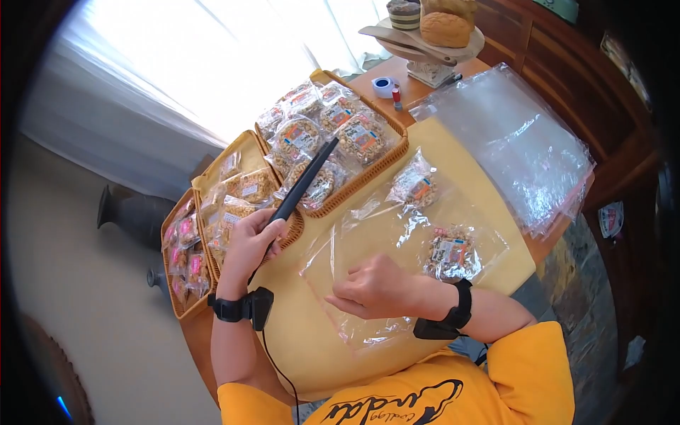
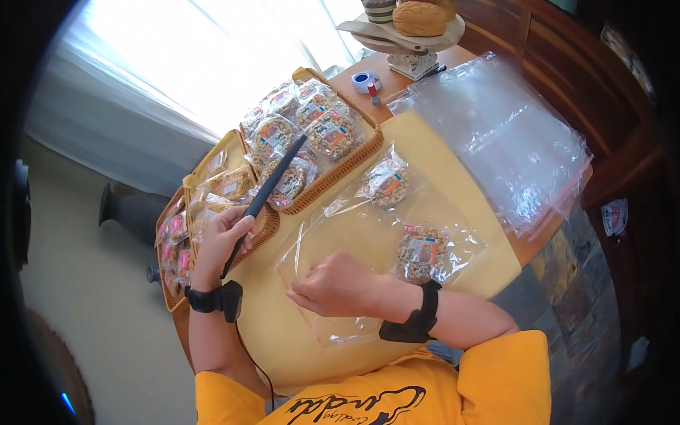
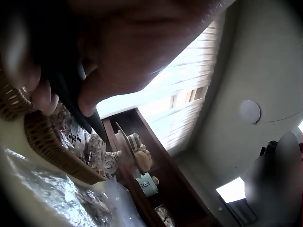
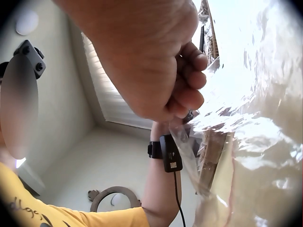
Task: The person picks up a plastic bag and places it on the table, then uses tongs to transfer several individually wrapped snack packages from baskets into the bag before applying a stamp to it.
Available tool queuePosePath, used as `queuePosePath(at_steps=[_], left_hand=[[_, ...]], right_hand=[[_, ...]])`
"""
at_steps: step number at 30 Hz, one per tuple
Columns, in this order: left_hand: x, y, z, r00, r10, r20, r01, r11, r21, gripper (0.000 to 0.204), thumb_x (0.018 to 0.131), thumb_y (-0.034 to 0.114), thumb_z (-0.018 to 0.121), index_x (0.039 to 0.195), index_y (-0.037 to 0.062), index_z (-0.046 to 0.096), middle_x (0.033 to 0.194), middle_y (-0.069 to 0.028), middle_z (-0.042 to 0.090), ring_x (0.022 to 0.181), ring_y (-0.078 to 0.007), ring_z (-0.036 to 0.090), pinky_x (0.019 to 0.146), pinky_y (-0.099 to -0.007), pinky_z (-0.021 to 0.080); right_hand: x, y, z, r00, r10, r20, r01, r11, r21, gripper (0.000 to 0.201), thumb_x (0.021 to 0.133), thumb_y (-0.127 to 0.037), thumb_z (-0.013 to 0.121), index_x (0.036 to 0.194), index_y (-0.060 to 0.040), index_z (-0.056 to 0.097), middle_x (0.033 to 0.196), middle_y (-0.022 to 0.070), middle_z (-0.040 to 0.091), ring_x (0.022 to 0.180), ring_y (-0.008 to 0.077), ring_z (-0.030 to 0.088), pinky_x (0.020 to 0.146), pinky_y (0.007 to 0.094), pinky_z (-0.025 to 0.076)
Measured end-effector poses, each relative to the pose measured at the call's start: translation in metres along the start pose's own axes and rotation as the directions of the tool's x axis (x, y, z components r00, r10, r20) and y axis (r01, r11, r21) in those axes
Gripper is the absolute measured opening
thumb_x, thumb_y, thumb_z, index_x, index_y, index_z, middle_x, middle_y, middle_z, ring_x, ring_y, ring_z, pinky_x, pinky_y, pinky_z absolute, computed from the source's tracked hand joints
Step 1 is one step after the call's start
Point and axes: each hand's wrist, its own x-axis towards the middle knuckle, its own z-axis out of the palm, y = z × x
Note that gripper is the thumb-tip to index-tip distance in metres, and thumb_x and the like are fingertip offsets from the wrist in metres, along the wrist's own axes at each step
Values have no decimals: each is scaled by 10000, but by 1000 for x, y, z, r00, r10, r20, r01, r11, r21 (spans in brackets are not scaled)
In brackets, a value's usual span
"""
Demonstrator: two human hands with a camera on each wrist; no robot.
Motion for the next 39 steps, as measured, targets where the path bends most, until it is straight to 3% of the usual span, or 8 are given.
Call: queuePosePath(at_steps=[8, 16, 21, 27, 32, 35, 37, 39], left_hand=[[-94, -47, -40, 990, -86, -110, 69, 987, -143, 298, 932, 119, 584, 1173, -56, 586, 820, -49, 657, 599, -72, 583, 538, -202, 460], [-172, -79, -54, 930, -268, 251, 323, 922, -212, 293, 939, 127, 601, 1163, -61, 585, 834, -48, 658, 646, -80, 585, 581, -220, 472], [-146, -61, -13, 883, -287, 370, 334, 940, -68, 297, 938, 157, 609, 1169, -28, 620, 805, 18, 609, 648, -47, 541, 583, -203, 436], [-88, -40, 49, 927, -154, 343, 207, 970, -126, 275, 955, 214, 595, 1077, -25, 650, 776, 12, 610, 639, -48, 552, 566, -206, 457], [-44, -55, 64, 938, -100, 332, 108, 994, -3, 245, 954, 218, 602, 927, -25, 622, 714, -12, 608, 562, -57, 533, 491, -221, 449], [-25, -63, 71, 944, -43, 328, 16, 996, 83, 238, 940, 201, 619, 983, -33, 626, 801, -37, 643, 659, -79, 562, 574, -240, 479], [-24, -36, 84, 926, 199, 322, -226, 973, 46, 250, 917, 174, 640, 1042, -41, 622, 904, -59, 662, 777, -99, 573, 672, -262, 491], [-26, -18, 89, 936, 66, 345, -53, 997, -47, 265, 915, 167, 638, 1078, -41, 619, 946, -63, 663, 831, -104, 578, 709, -269, 490]], right_hand=[[1, -3, -1, 998, -27, -48, 24, 998, -55, 301, 866, -241, 645, 610, -122, 541, 471, 57, 529, 445, 256, 576, 418, 372, 434], [11, -11, -9, 986, 14, -167, -11, 1000, 22, 339, 819, -163, 703, 575, -103, 475, 471, 57, 438, 417, 223, 486, 387, 347, 359], [11, -12, -9, 983, -6, -184, 17, 998, 57, 286, 833, -178, 696, 615, -108, 524, 494, 47, 495, 442, 219, 535, 406, 348, 400], [10, -11, -9, 975, -25, -219, 47, 994, 97, 358, 791, -116, 726, 559, -80, 456, 484, 62, 456, 419, 215, 464, 386, 337, 353], [9, -11, -9, 983, -37, -178, 50, 996, 71, 268, 850, -191, 665, 632, -100, 537, 538, 41, 555, 527, 216, 600, 465, 322, 463], [9, -10, -1, 962, -62, -267, 99, 987, 128, 341, 807, -146, 716, 566, -95, 480, 499, 51, 493, 442, 207, 506, 418, 325, 397], [9, -11, -4, 967, -72, -243, 101, 989, 111, 344, 807, -149, 718, 565, -96, 478, 502, 50, 498, 449, 208, 514, 419, 324, 400], [9, -11, -6, 973, -85, -216, 107, 990, 94, 347, 806, -153, 719, 565, -97, 476, 505, 49, 504, 456, 209, 522, 421, 324, 403]])
